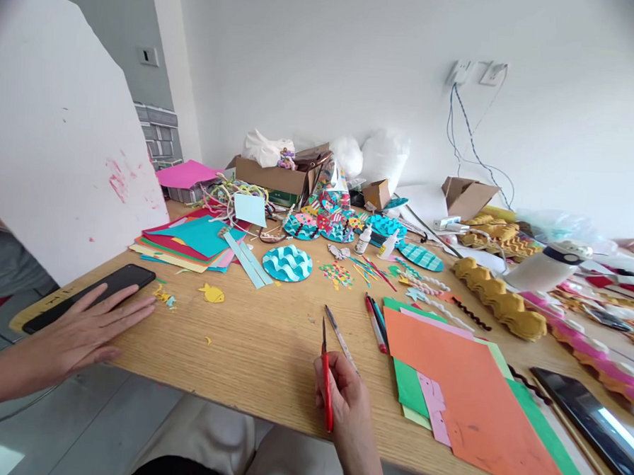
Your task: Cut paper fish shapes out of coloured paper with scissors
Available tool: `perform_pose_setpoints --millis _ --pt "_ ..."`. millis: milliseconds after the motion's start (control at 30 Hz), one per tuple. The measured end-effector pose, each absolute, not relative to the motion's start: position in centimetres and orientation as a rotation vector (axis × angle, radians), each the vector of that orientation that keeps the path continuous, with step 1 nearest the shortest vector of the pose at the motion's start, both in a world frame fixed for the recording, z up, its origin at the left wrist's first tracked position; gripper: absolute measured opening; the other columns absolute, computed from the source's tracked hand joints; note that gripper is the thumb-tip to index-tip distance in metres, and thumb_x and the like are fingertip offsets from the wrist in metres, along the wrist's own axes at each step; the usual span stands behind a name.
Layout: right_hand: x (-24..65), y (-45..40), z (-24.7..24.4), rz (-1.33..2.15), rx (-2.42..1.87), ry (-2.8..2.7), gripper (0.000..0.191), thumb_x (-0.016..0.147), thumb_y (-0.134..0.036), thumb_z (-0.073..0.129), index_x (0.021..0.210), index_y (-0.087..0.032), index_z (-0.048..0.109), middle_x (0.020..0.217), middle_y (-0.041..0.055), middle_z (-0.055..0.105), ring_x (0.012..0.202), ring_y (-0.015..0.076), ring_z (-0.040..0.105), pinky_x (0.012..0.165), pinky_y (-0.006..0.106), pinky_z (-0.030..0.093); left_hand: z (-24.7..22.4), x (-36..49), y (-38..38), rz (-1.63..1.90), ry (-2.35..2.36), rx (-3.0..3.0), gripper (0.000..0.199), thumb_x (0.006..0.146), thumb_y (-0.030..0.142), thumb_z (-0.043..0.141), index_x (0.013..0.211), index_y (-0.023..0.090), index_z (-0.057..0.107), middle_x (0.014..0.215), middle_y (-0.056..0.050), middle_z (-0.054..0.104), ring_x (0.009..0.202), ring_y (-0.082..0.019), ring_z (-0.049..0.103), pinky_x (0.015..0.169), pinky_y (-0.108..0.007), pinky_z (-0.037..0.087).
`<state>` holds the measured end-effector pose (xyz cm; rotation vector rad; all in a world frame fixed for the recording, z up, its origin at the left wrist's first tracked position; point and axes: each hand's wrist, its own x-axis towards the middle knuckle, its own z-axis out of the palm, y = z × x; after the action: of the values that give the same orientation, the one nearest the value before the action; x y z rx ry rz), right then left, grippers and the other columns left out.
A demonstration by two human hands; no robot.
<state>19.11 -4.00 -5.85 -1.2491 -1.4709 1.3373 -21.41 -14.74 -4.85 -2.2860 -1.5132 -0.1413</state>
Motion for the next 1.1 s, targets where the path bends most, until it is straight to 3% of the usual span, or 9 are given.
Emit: perform_pose_setpoints --millis 200,400,567,700,867,1000,1100 --pt "19.2 -4.0 -6.2 1.327 -1.247 -1.479 0.036 0.076 -0.053 0.056 0.066 -0.02 0.047 0.052 -0.0053 0.042 0.046 0.0102 0.038 0.044 0.021 0.031 -5.2 -14.4 -12.9 -0.065 -1.44 -2.623 0.067 0.091 0.051 0.035 0.148 0.031 0.005 0.15 0.0 0.038 0.14 -0.027 0.022 0.111 -0.047 -0.008" --pt "19.3 -4.1 -6.0 1.315 -1.207 -1.498 0.036 0.078 -0.053 0.054 0.065 -0.021 0.046 0.051 -0.0051 0.04 0.048 0.0113 0.039 0.045 0.021 0.033 -6.2 -14.3 -11.5 -0.045 -1.416 -2.702 0.069 0.089 0.055 0.036 0.147 0.031 0.006 0.149 -0.001 0.039 0.139 -0.027 0.026 0.112 -0.05 -0.007" --pt "19.5 -4.0 -6.3 1.302 -1.221 -1.541 0.036 0.08 -0.053 0.051 0.065 -0.02 0.046 0.051 -0.0045 0.042 0.049 0.0115 0.038 0.046 0.022 0.03 -7.1 -20.5 -11.8 -0.053 -1.521 -2.439 0.058 0.091 0.046 0.042 0.144 0.03 0.028 0.139 -0.003 0.053 0.133 -0.03 0.037 0.111 -0.051 0.002" --pt "19.6 -4.0 -6.6 1.304 -1.223 -1.554 0.037 0.082 -0.054 0.049 0.066 -0.02 0.046 0.052 -0.0046 0.042 0.049 0.0115 0.038 0.046 0.022 0.029 -5.9 -22.0 -11.9 -0.053 -1.614 -2.295 0.043 0.091 0.043 0.042 0.13 0.029 0.052 0.136 -0.004 0.057 0.133 -0.031 0.037 0.11 -0.052 0.01" --pt "19.7 -3.8 -6.9 1.282 -1.222 -1.582 0.037 0.083 -0.053 0.048 0.067 -0.02 0.048 0.054 -0.0042 0.041 0.05 0.012 0.04 0.047 0.023 0.031 -2.3 -17.8 -9.7 -0.23 -1.598 -2.313 0.033 0.093 0.031 0.04 0.119 0.026 0.059 0.123 -0.004 0.066 0.121 -0.025 0.05 0.108 -0.046 0.023" --pt "19.6 -3.9 -6.9 1.251 -1.235 -1.577 0.034 0.084 -0.049 0.048 0.066 -0.02 0.047 0.055 -0.004 0.041 0.05 0.0121 0.041 0.046 0.023 0.031 -0.6 -13.0 -5.8 -0.306 -1.546 -2.49 0.03 0.091 0.017 0.037 0.097 0.02 0.067 0.099 -0.007 0.07 0.095 -0.022 0.061 0.088 -0.038 0.045" --pt "19.5 -4.0 -6.7 1.25 -1.226 -1.563 0.034 0.084 -0.048 0.048 0.065 -0.02 0.045 0.057 -0.004 0.04 0.05 0.0116 0.04 0.045 0.022 0.031 -0.6 -9.9 -1.8 -0.306 -1.517 -2.54 0.027 0.089 0.013 0.04 0.09 0.018 0.066 0.091 -0.008 0.069 0.089 -0.022 0.062 0.081 -0.036 0.048"
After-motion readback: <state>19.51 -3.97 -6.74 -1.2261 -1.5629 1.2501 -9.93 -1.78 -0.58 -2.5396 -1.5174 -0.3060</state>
